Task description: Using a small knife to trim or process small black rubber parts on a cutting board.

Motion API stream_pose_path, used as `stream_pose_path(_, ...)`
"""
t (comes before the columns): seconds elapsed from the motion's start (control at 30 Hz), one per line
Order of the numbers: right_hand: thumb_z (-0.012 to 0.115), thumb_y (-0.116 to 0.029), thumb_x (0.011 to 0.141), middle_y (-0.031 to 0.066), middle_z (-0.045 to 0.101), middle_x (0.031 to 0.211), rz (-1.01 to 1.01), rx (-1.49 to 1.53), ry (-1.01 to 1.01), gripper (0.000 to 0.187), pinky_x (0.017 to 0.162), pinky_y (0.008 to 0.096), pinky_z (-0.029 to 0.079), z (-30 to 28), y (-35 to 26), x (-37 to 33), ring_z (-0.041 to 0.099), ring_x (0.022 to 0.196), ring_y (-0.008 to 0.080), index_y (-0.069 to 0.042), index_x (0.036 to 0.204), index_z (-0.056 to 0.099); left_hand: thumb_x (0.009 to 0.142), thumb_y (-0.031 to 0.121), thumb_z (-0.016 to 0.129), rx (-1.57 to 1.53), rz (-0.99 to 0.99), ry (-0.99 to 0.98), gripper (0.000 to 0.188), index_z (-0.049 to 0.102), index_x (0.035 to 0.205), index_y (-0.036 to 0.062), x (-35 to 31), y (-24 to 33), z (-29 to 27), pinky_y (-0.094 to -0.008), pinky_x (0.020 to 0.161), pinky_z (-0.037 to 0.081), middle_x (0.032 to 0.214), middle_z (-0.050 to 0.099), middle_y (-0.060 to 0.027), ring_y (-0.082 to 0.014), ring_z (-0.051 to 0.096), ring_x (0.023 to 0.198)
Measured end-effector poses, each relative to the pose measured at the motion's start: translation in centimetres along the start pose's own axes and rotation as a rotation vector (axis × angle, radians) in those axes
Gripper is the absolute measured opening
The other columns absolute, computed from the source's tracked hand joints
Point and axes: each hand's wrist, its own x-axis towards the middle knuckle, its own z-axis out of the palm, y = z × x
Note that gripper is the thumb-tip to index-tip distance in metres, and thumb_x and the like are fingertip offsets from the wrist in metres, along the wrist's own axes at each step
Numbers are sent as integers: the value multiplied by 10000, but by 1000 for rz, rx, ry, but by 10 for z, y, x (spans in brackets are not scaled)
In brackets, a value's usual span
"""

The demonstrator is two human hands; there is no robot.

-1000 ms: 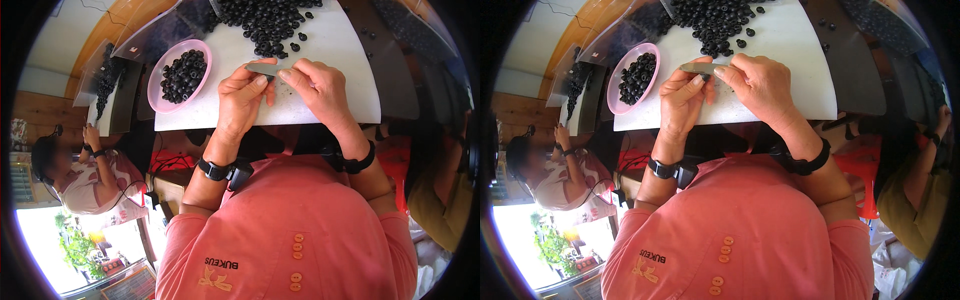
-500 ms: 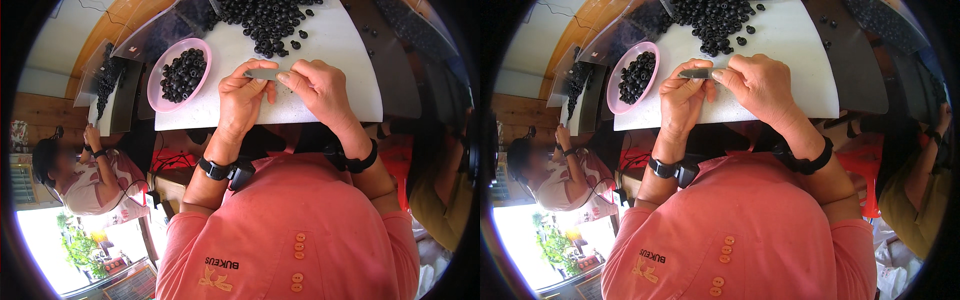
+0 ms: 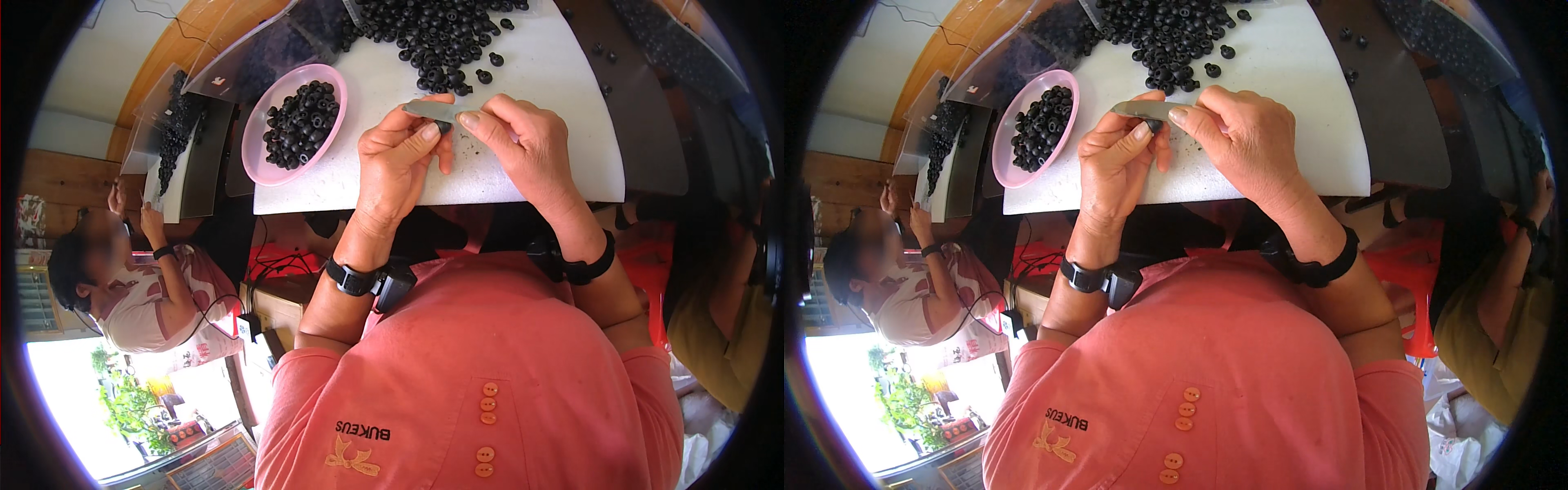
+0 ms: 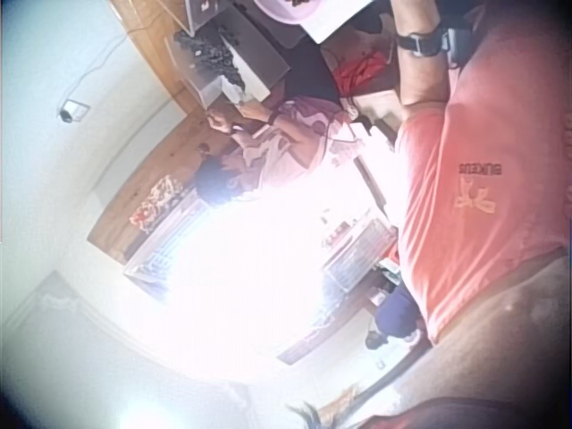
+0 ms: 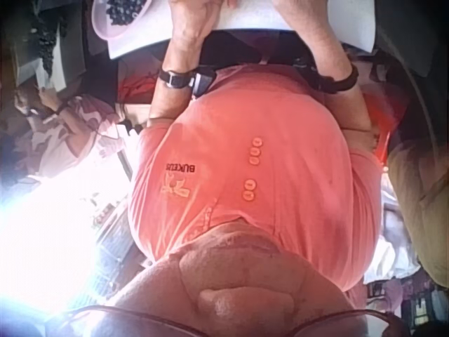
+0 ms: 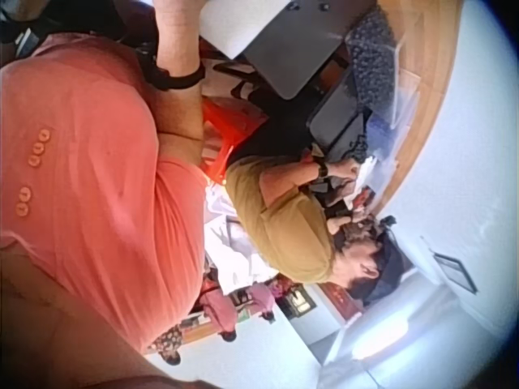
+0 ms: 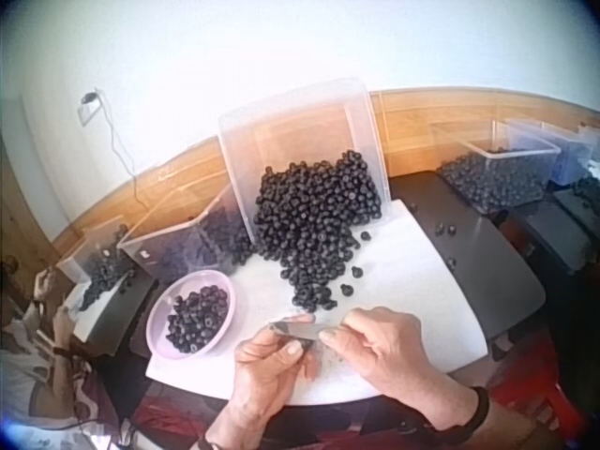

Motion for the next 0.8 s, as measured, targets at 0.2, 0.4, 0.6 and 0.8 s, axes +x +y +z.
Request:
stream_pose_path(0.2, 693, -376, 893, 76, 527, 537, -22, -14, -15, 404, 483, 366, 389, -1, -3, 0, 517, 484, 239, -65, 661, 580, 952, -52, 562, -26, 12, 21, 262, 645, 1199, -76, -2, 2, 1, -305, 627, 513, 1013, 675, -120, -180, 601, 756)
stream_pose_path(0.4, 722, -328, 882, 66, 512, 550, -70, -6, -21, 375, 483, 351, 368, 0, -2, -3, 471, 496, 207, -56, 666, 581, 958, -18, 561, -43, 17, -50, 228, 623, 1158, -107, 0, -3, -4, -332, 632, 511, 1033, 664, -155, -220, 618, 764)
stream_pose_path(0.6, 713, -250, 931, -11, 510, 604, 69, 320, 3, 298, 513, 261, 324, -9, -3, -5, 414, 549, 83, -9, 767, 651, 931, -82, 563, -57, 67, 4, 230, 694, 1109, -18, -6, 9, -3, -276, 592, 506, 982, 668, -94, -153, 603, 716)
stream_pose_path(0.8, 620, -270, 992, -38, 450, 649, 189, 640, 170, 316, 586, 241, 272, -15, -1, -6, 378, 609, 61, 6, 845, 668, 845, -54, 655, 1101, 507, 258, 225, 732, 1046, 11, 2, 101, -53, -229, 641, 502, 1048, 665, -67, -118, 613, 806)
